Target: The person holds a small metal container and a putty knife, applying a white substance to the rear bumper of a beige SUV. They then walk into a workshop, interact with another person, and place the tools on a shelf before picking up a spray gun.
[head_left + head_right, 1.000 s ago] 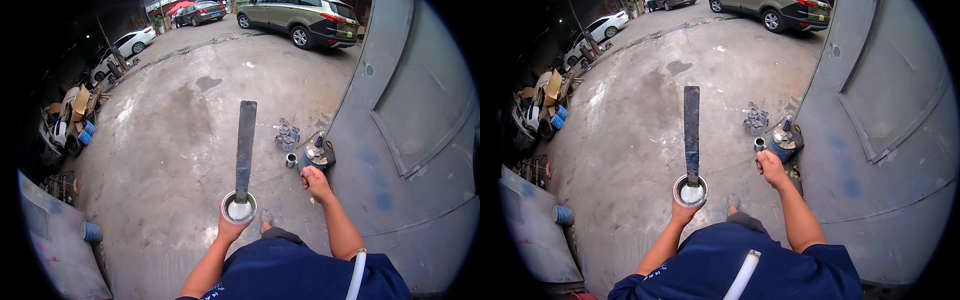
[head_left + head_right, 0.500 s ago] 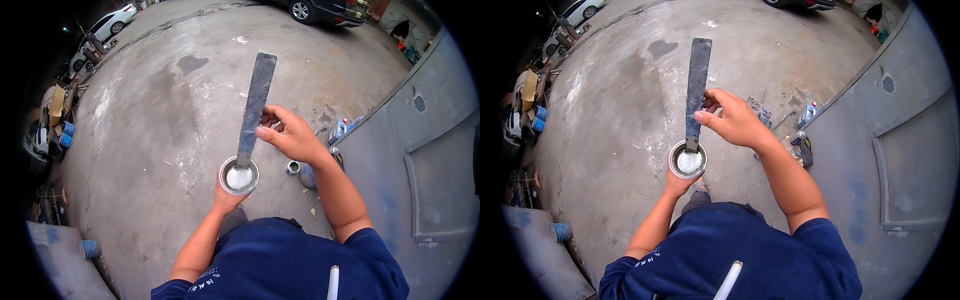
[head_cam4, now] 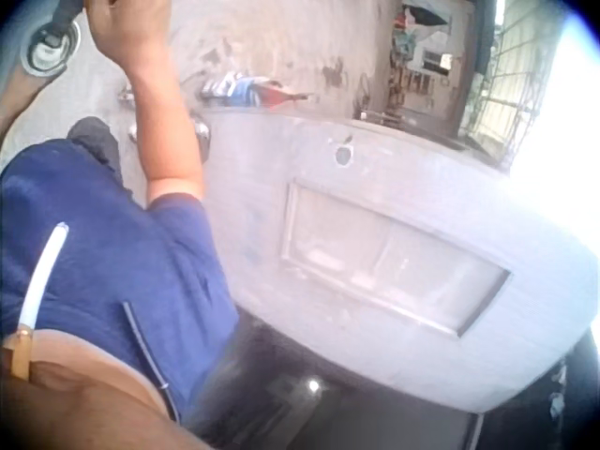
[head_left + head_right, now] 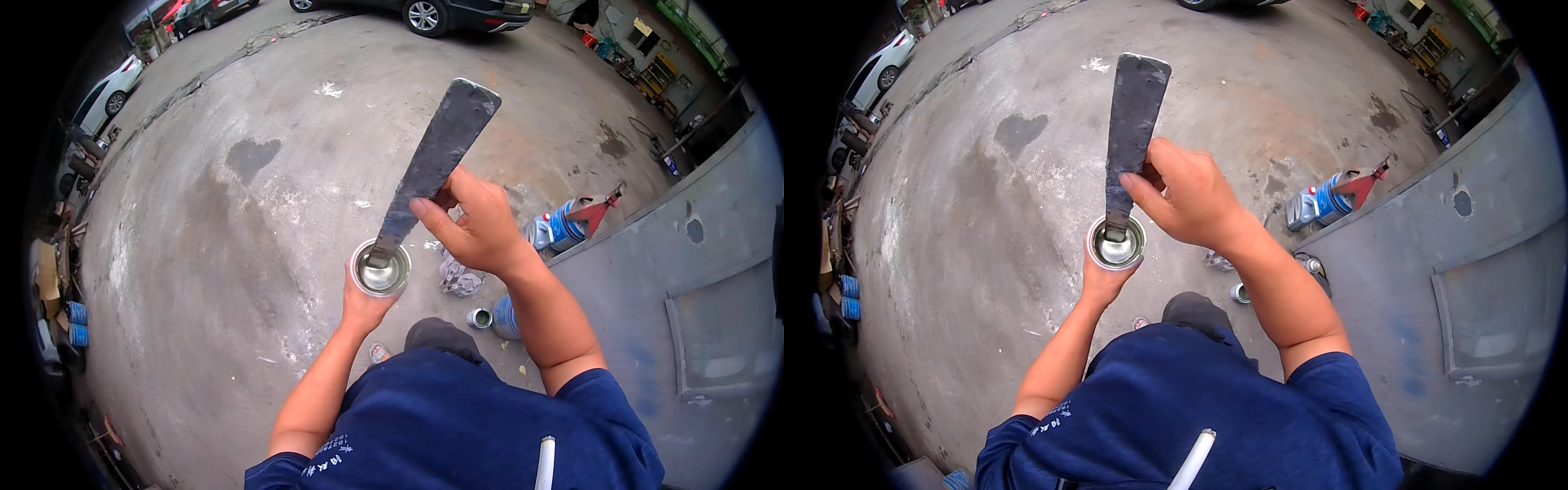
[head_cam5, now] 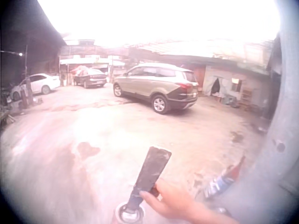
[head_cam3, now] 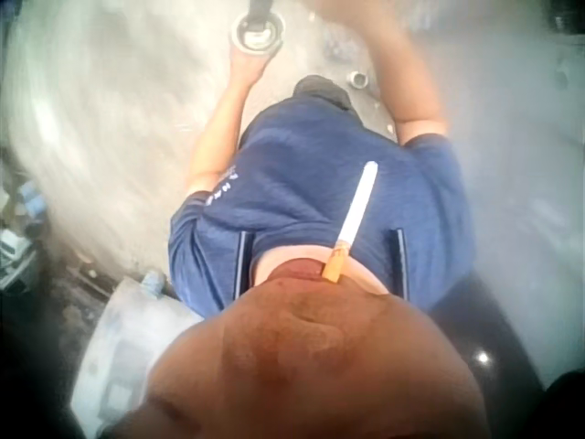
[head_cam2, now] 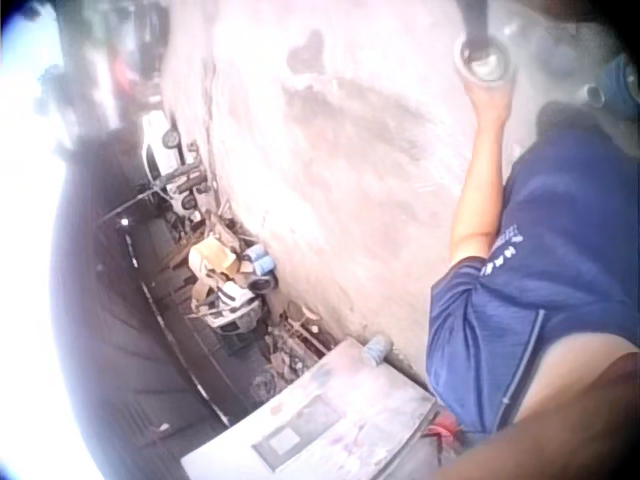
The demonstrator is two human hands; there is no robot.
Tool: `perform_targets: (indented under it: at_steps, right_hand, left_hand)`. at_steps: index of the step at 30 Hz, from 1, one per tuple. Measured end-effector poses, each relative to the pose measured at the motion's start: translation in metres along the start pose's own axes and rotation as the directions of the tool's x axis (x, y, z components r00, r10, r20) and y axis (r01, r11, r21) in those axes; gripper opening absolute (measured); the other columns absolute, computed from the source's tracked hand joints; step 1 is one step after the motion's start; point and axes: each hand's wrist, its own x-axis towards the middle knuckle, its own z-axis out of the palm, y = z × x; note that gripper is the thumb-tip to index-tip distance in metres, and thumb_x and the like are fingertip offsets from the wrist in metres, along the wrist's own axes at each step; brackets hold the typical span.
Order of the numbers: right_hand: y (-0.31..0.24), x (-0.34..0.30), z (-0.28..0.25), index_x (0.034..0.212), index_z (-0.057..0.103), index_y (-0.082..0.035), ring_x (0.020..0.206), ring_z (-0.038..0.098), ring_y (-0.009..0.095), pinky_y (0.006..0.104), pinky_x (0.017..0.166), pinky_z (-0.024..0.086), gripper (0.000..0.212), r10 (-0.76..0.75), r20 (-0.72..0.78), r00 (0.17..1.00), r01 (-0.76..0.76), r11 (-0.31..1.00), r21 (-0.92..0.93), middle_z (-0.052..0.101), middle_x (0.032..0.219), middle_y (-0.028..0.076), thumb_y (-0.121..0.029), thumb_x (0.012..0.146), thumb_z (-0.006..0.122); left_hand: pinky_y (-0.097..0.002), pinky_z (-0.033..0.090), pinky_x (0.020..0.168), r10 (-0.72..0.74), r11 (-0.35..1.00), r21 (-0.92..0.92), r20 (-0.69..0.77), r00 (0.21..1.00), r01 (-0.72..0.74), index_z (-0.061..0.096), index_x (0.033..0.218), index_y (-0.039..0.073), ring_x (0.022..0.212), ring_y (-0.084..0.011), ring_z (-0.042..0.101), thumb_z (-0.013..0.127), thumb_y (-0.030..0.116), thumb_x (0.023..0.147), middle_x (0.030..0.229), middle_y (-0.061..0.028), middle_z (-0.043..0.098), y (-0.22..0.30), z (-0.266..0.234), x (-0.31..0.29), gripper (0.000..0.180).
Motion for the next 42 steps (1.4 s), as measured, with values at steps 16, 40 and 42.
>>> perform_targets:
  at_steps: [16,40,42]
  right_hand:
    - [0.275,0.256,0.039,0.09,0.054,0.001,0.057,0.061,0.027,0.0339,0.052,0.046,0.016,0.043,0.034,0.998,-0.04,0.996,-0.079,0.059,0.066,0.013,-0.007,0.082,0.065]
    - [0.617,0.666,0.011,0.096,0.061,-0.003,0.075,0.062,0.028,0.0357,0.066,0.048,0.014,0.197,0.021,0.98,-0.195,0.979,-0.062,0.064,0.083,0.012,-0.011,0.085,0.063]
    - [0.661,0.681,0.005,0.094,0.061,-0.002,0.072,0.062,0.027,0.0348,0.064,0.048,0.014,0.323,-0.133,0.937,-0.333,0.941,-0.054,0.064,0.079,0.012,-0.014,0.087,0.063]
  left_hand:
    - [-0.0362,0.043,0.093,-0.069,0.995,-0.069,0.137,0.988,0.079,0.042,0.124,0.002,0.109,-0.0244,0.055,0.082,0.013,0.064,0.117,-0.014,0.055,-0.106,0.013,0.393,0.072]
    - [-0.034,0.047,0.086,0.109,0.967,-0.252,0.475,0.873,0.016,0.056,0.108,0.002,0.093,-0.0211,0.061,0.079,0.01,0.062,0.099,-0.0096,0.063,-0.236,0.048,0.972,0.053]
    - [-0.0344,0.047,0.086,0.078,0.979,-0.201,0.458,0.885,0.018,0.053,0.111,0.002,0.094,-0.0216,0.061,0.079,0.011,0.061,0.102,-0.0104,0.062,-0.272,0.074,0.996,0.057]
